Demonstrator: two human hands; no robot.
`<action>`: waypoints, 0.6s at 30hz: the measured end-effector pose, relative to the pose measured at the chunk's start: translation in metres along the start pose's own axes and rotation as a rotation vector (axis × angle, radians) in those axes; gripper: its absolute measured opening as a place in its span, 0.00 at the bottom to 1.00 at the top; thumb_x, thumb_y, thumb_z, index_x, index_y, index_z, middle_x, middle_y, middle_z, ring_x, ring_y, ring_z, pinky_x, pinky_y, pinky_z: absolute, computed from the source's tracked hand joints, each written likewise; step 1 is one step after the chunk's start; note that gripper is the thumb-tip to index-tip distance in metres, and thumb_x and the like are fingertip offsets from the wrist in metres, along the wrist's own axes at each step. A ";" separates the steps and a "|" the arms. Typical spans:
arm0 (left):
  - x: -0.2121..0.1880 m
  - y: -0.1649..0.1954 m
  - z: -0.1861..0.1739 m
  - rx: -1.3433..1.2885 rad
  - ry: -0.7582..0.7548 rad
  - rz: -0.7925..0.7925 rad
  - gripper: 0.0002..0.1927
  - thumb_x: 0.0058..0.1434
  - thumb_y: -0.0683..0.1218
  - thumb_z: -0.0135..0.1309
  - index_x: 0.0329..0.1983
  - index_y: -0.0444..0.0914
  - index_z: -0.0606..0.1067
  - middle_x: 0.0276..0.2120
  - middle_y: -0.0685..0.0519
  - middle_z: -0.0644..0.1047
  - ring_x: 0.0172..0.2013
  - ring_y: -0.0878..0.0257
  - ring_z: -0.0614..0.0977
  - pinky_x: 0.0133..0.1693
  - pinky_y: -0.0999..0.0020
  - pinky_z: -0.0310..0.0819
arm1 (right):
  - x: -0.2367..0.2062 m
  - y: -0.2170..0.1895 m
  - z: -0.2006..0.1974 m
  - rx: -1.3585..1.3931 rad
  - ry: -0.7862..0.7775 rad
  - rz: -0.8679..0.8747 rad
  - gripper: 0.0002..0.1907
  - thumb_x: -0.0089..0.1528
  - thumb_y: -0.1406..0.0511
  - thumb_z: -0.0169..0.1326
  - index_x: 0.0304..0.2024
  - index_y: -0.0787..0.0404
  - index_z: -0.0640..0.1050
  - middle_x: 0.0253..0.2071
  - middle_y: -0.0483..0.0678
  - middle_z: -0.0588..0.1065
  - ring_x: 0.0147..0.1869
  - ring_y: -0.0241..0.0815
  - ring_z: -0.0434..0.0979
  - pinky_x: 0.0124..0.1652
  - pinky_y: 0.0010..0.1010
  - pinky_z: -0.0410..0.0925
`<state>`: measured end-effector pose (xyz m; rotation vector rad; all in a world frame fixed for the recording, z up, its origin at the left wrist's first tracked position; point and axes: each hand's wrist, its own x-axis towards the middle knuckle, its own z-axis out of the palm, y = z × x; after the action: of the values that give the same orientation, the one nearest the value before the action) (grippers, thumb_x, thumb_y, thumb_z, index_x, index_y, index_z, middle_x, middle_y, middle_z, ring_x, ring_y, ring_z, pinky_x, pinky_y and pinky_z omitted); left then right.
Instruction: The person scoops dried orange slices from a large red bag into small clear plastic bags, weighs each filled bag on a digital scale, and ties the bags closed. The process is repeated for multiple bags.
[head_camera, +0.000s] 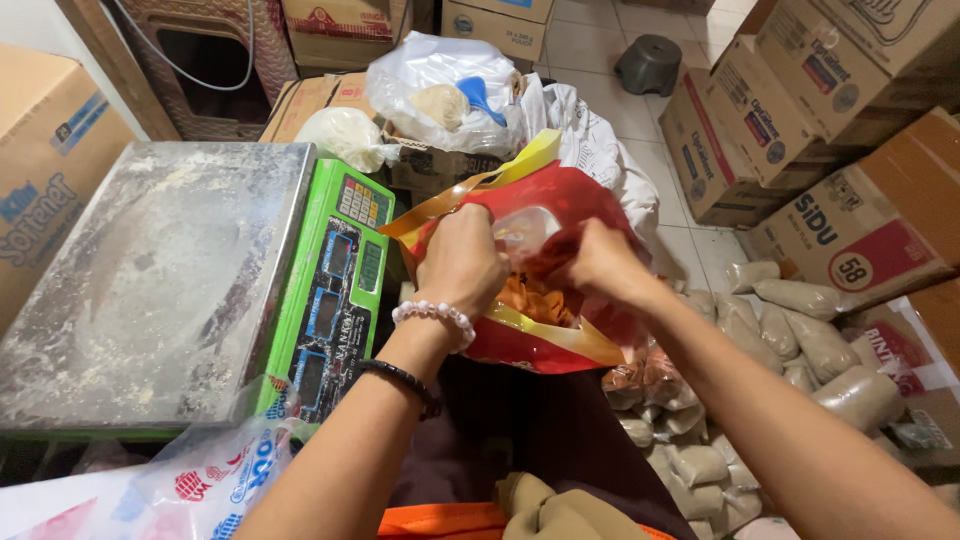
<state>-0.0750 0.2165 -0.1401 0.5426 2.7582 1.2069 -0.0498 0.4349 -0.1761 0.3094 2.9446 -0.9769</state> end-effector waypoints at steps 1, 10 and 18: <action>0.001 0.000 0.001 -0.001 0.016 0.018 0.13 0.56 0.43 0.57 0.42 0.33 0.78 0.44 0.36 0.80 0.49 0.41 0.81 0.48 0.47 0.74 | -0.001 -0.006 -0.008 -0.008 0.009 0.078 0.15 0.52 0.71 0.64 0.43 0.63 0.84 0.33 0.49 0.83 0.34 0.39 0.84 0.38 0.28 0.75; 0.021 -0.007 0.017 -0.124 0.118 0.236 0.25 0.45 0.39 0.63 0.49 0.29 0.78 0.45 0.35 0.80 0.50 0.43 0.81 0.53 0.56 0.73 | -0.021 -0.067 -0.069 0.732 0.105 -0.214 0.17 0.58 0.74 0.61 0.50 0.67 0.79 0.41 0.48 0.82 0.38 0.35 0.83 0.40 0.28 0.79; 0.017 -0.004 0.007 -0.279 0.056 0.145 0.25 0.44 0.40 0.63 0.48 0.31 0.79 0.40 0.36 0.82 0.45 0.48 0.85 0.48 0.61 0.77 | -0.027 -0.068 0.001 0.694 0.208 -0.476 0.17 0.59 0.77 0.56 0.51 0.68 0.78 0.43 0.47 0.80 0.45 0.31 0.81 0.46 0.26 0.77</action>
<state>-0.0904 0.2247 -0.1465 0.6968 2.5659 1.6289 -0.0368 0.3766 -0.1343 -0.3308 2.7847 -2.1346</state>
